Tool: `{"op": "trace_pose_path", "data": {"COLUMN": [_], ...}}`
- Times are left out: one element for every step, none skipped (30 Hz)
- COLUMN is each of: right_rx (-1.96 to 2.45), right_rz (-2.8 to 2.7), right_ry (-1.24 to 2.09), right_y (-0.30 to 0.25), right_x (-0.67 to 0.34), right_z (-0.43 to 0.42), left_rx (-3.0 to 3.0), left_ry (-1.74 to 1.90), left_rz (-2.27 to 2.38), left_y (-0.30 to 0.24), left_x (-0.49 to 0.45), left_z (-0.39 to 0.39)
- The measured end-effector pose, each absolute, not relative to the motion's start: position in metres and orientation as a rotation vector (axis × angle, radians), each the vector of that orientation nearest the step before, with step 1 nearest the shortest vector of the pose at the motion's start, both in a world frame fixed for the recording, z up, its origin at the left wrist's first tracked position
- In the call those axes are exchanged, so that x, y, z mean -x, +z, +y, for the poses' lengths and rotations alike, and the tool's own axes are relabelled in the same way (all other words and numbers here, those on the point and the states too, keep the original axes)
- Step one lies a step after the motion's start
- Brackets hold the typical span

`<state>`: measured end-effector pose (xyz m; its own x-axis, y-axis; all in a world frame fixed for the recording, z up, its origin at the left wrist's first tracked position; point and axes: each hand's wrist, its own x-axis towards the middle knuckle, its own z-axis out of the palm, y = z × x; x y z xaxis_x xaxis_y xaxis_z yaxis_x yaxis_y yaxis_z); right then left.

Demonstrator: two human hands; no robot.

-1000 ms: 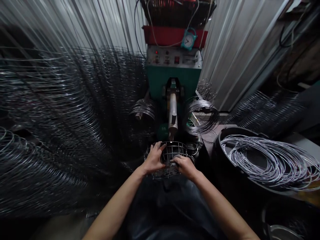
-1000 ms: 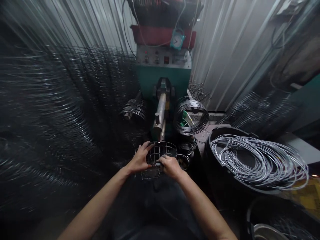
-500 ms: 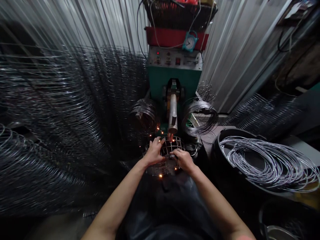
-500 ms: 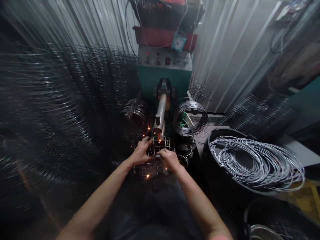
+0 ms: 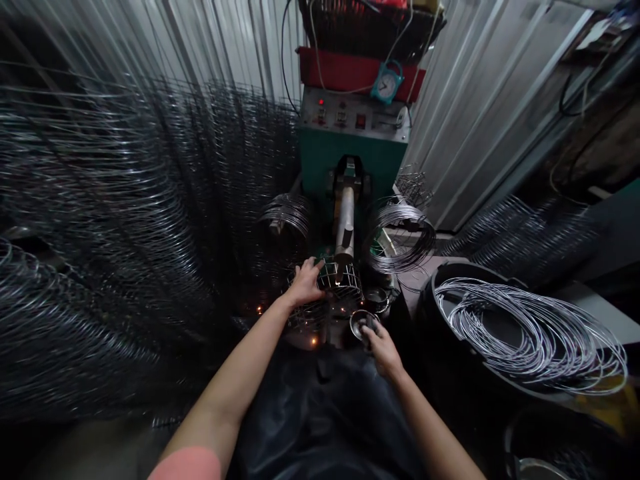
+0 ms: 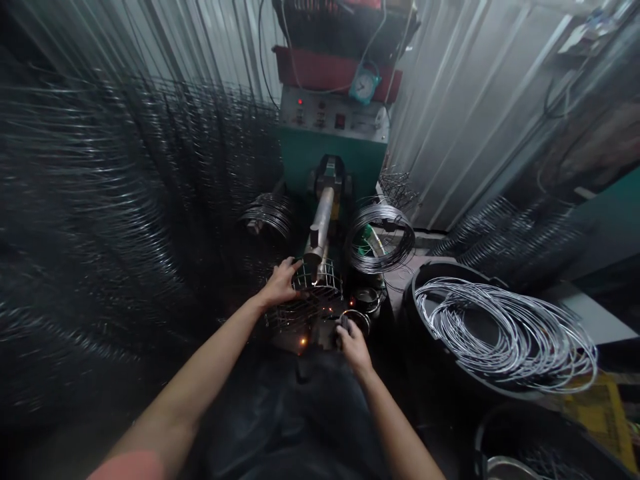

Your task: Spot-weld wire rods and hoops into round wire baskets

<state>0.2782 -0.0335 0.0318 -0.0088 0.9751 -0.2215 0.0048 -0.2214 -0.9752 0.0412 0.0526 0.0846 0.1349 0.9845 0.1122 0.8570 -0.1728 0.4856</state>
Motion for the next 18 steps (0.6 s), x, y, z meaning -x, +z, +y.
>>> {"op": "trace_pose_path", "data": {"right_rx": [1.374,1.365,1.348,1.326,1.309,1.297,1.286,1.269,1.248,1.22,1.192,1.173,1.171,1.189,1.218,1.255,1.294,1.329], "right_rz": [-0.951,-0.817,-0.701,-0.612,-0.547,-0.499,-0.465,-0.441,-0.42,-0.39,-0.347,-0.307,-0.281,-0.279,-0.317,-0.397,-0.509,-0.64], "right_ry": [1.495,1.574,1.62,1.644,1.654,1.66,1.666,1.68,1.7,1.721,1.738,1.745,1.732,1.697,1.637,1.558,1.461,1.358], "right_y": [0.025,0.019,0.014,0.011,0.009,0.008,0.009,0.01,0.011,0.013,0.014,0.014,0.014,0.013,0.01,0.006,0.001,-0.004], "right_x": [-0.282,-0.286,-0.289,-0.293,-0.297,-0.302,-0.307,-0.312,-0.318,-0.323,-0.328,-0.332,-0.335,-0.338,-0.34,-0.34,-0.34,-0.34], "right_z": [-0.039,-0.044,-0.049,-0.053,-0.056,-0.059,-0.06,-0.061,-0.062,-0.062,-0.061,-0.061,-0.061,-0.062,-0.064,-0.068,-0.072,-0.077], "left_rx": [-2.103,-2.096,-2.096,-2.1,-2.105,-2.111,-2.112,-2.11,-2.102,-2.09,-2.075,-2.05,-2.018,-1.974,-1.926,-1.877,-1.842,-1.809], "left_ry": [0.583,0.57,0.558,0.547,0.542,0.546,0.553,0.56,0.563,0.561,0.556,0.543,0.525,0.502,0.482,0.478,0.505,0.582], "left_rz": [1.798,1.804,1.805,1.804,1.8,1.794,1.789,1.778,1.763,1.747,1.732,1.726,1.729,1.741,1.756,1.769,1.775,1.768], "left_y": [0.086,0.087,0.089,0.09,0.091,0.092,0.092,0.092,0.091,0.09,0.086,0.082,0.076,0.069,0.061,0.053,0.044,0.036], "left_x": [-0.041,-0.041,-0.041,-0.042,-0.043,-0.044,-0.044,-0.043,-0.041,-0.037,-0.031,-0.024,-0.015,-0.007,0.001,0.008,0.014,0.018], "left_z": [0.056,0.06,0.062,0.064,0.065,0.066,0.066,0.065,0.063,0.06,0.057,0.052,0.047,0.041,0.035,0.031,0.027,0.025]}}
